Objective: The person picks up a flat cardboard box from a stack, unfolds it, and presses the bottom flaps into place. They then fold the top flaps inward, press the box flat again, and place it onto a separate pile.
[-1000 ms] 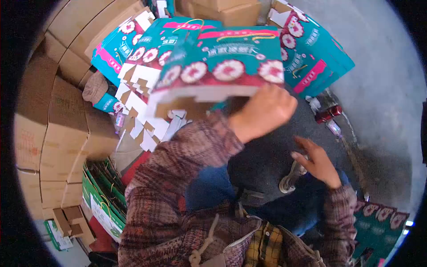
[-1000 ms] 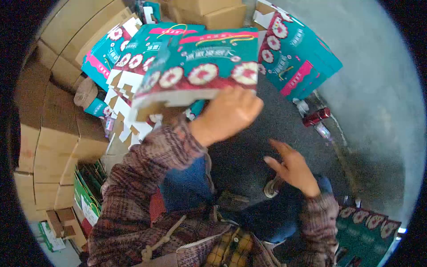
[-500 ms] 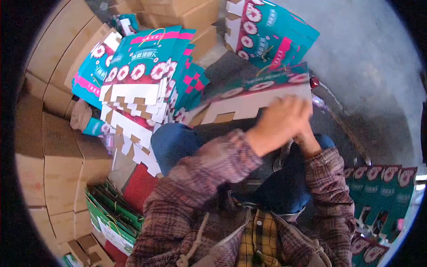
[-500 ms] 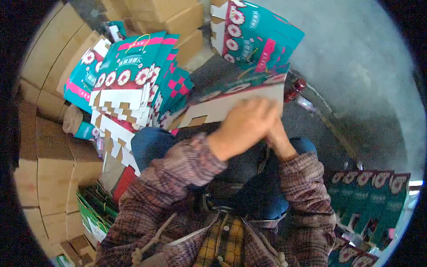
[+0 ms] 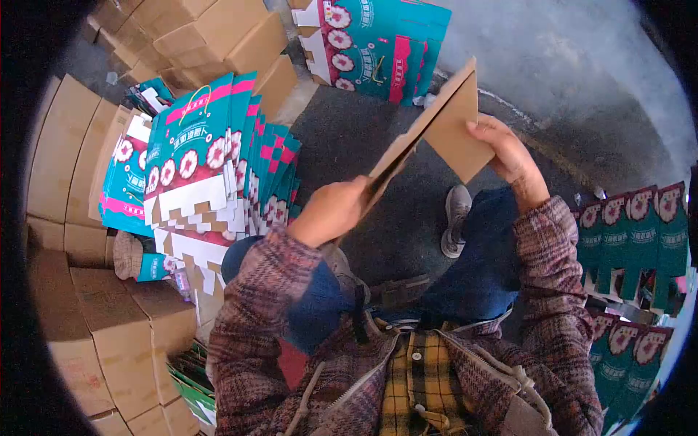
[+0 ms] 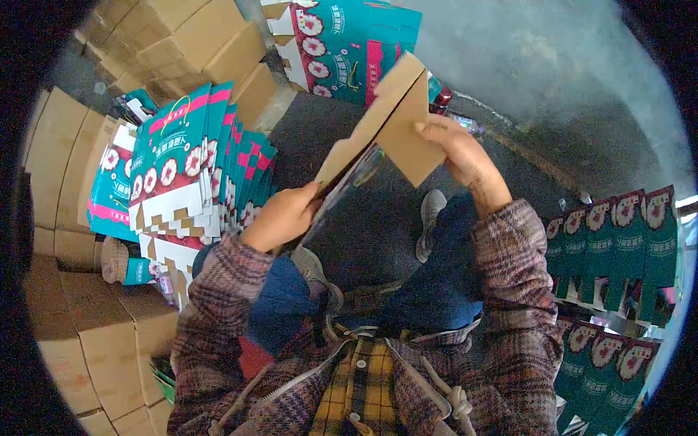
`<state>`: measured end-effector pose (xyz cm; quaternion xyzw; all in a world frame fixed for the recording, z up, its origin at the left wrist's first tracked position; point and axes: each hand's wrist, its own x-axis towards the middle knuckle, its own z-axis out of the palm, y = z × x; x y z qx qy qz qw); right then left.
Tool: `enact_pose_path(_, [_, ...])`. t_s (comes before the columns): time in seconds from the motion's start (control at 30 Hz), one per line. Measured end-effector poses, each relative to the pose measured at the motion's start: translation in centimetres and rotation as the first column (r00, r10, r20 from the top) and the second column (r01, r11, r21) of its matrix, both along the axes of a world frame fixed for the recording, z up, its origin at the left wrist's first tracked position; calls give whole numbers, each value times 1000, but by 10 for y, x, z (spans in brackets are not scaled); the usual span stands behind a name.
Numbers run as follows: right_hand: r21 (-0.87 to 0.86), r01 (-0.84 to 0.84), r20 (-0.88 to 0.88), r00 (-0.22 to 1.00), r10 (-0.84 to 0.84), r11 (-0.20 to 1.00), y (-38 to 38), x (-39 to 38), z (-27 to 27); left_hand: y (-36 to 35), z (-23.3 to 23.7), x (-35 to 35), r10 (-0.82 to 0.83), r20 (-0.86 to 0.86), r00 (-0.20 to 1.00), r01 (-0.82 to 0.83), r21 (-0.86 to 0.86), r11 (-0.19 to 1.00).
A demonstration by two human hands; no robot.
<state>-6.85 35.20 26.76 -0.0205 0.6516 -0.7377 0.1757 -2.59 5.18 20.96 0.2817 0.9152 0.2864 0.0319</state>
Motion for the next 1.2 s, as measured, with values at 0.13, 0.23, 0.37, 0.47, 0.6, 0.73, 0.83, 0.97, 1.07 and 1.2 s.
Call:
enact_pose_path(0.13, [-156, 12, -69, 997, -23, 988, -4, 3, -6, 27, -2, -16, 50, -8, 999, -50, -5, 999])
enact_pose_path(0.23, [78, -106, -182, 976, 119, 991, -17, 2, -38, 52, -4, -26, 120, 142, 982, -135, 101, 986])
enact_pose_path(0.37, [385, 14, -424, 891, 163, 923, -32, 4, -74, 79, 2, -30, 137, 211, 968, -182, 214, 960])
enact_pose_path(0.47, [438, 14, -283, 951, 123, 899, -15, 0, -61, 63, -26, -40, 69, 364, 929, -189, 305, 934])
enact_pose_path(0.6, [441, -76, -82, 989, 125, 894, -5, -4, -66, 15, -35, -32, 12, 493, 870, -204, 336, 919])
enact_pose_path(0.73, [371, -26, -77, 995, 59, 928, 2, -18, -71, 1, -41, 6, 259, 413, 873, -427, 389, 816])
enact_pose_path(0.83, [386, -19, 1, 1000, 20, 922, 0, -31, -70, 19, -56, 39, 483, 320, 815, -578, 507, 639])
enact_pose_path(0.97, [417, -14, 11, 1000, 10, 909, 0, -39, -84, 48, -71, 66, 410, 308, 858, -476, 776, 414])
enact_pose_path(1.07, [511, -21, -12, 999, 32, 859, 0, -47, -95, 69, -79, 80, 469, 159, 869, -442, 676, 590])
enact_pose_path(1.2, [462, 43, -100, 995, 3, 886, 4, -48, -103, 76, -83, 62, 429, 204, 880, -467, 540, 700])
